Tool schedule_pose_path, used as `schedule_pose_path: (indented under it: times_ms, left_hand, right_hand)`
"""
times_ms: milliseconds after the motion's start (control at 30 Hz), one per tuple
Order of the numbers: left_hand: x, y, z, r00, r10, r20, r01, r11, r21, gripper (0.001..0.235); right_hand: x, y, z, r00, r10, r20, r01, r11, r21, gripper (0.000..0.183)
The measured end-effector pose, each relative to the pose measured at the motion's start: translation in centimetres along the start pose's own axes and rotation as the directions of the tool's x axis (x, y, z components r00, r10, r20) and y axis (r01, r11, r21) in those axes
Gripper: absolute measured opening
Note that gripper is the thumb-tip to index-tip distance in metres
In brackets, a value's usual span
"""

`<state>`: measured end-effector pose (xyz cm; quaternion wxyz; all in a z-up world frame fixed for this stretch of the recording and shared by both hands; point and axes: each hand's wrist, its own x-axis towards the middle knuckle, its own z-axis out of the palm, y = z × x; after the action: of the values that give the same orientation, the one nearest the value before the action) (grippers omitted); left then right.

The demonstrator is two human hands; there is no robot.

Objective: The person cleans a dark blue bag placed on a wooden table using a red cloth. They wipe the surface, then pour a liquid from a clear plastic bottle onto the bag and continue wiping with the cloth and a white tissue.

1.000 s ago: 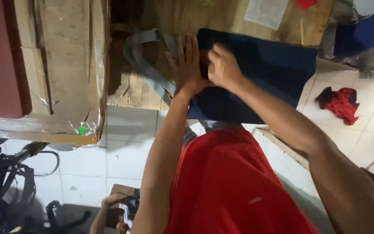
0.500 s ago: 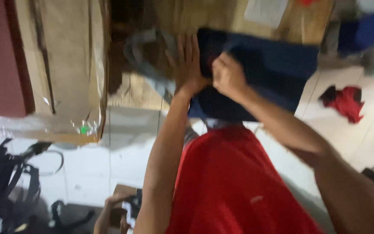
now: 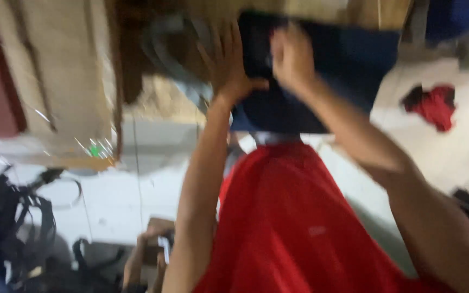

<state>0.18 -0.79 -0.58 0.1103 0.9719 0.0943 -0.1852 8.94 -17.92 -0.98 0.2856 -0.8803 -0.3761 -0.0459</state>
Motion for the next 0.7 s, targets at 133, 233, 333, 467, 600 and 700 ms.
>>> schedule_pose_path:
  times_ms: [133,233,333,467,600,700]
  left_hand:
    - [1.3,-0.3,0.4,0.994,0.033,-0.105,-0.036,0.999,-0.032,0.165]
    - [-0.1,-0.3,0.7,0.997,0.042,-0.063,-0.045,0.998,-0.054,0.172]
    - [1.1,-0.8,1.0,0.986,0.041,-0.159,-0.040,0.999,0.011,0.166]
    - [1.0,-0.4,1.8,0.999,0.025,-0.047,-0.026,0.999,-0.034,0.173]
    - [1.1,-0.4,-1.4,0.999,-0.035,0.016,0.036,0.999,-0.023,0.170]
    - [0.6,-0.3,0.6,0.996,0.035,-0.083,-0.029,0.997,0.075,0.159]
  right_hand:
    - [0.8,0.1,2.1,0.993,-0.026,0.118,0.030,0.999,-0.033,0.011]
    - [0.1,1.6,1.5,0.997,0.002,0.080,0.005,0.996,-0.084,0.004]
    - [0.3,-0.9,0.8,0.995,0.024,0.098,-0.020,0.999,-0.041,0.004]
    - [1.8,0.7,4.0,0.991,-0.048,0.126,0.062,0.993,-0.105,0.020]
    - [2.5,-1.6,2.0,0.998,0.033,0.051,-0.024,0.985,-0.173,0.008]
    - [1.9,-1.2,3.2,0.987,0.022,0.159,-0.036,0.996,0.088,0.015]
